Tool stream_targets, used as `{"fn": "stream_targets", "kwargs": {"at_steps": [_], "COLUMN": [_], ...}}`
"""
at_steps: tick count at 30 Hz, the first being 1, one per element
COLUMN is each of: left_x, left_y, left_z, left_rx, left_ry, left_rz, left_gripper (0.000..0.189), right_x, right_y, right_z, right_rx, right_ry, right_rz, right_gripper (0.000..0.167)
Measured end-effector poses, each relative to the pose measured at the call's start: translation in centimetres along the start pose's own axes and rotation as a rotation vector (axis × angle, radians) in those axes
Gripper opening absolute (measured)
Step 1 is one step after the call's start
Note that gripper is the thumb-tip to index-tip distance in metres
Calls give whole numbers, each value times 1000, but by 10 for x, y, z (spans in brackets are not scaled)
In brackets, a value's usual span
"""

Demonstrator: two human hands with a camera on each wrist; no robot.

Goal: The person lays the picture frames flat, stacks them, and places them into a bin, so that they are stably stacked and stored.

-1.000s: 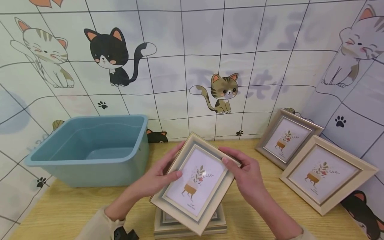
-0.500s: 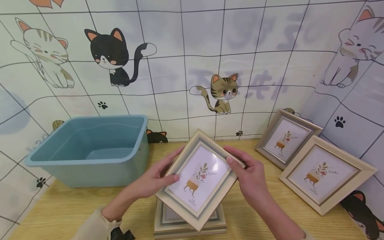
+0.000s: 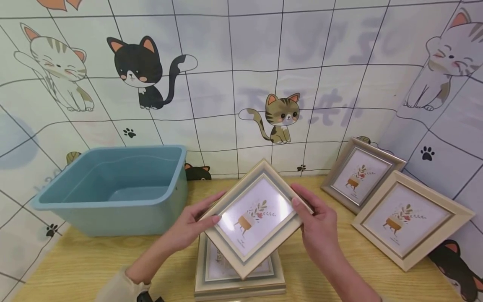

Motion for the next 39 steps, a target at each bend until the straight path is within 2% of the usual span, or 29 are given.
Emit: {"fn": "stream_targets", "kwargs": {"at_steps": [4,7,11,14,18,22,25,29,34,39], "left_x": [3,8,18,24,26,27,27,28,30,30], "left_y": [-4,-7,-11,-15,-16,-20,-27,-35,-41,-48], "left_z": [-1,-2,-4,-6,-8,-9,-8,-8,-13,-16], "left_rx": [3,18,80,135,179,222,263,279,275,266], "left_ry": [110,209,328,383,401,427,430,400,360,315], "left_rz": [-28,-40,-31,-20,-24,-10,34,146,206,253], "left_gripper": [53,47,41,38,39,37,34,30,28,27], "right_x": [-1,0,-2,-2,0,5,8,9,13,21], "right_y": [5,11,19,24,27,34,41,48,53,61], "right_z": [0,-2,-6,-9,-15,-22,-27,-34,-39,-42], "right_rx": [8,-32,-83,-100,-108,-155,-188,-220,-256,-204], "right_ry": [-15,-11,-7,-22,-40,-32,-7,11,-62,-163], "right_rz": [10,-50,-235,-385,-529,-617,-672,-709,-680,-701], "right_gripper": [35,35,44,50,51,52,53,53,57,59]}}
Point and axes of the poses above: each hand's wrist, its own z-axis towards the middle knuckle, its own x-axis out of the back of the hand, y = z × x, the point moved 3 cm from there along z, towards the middle knuckle, and after that the axes turned 9 degrees about -x, right-handed, at the moved point
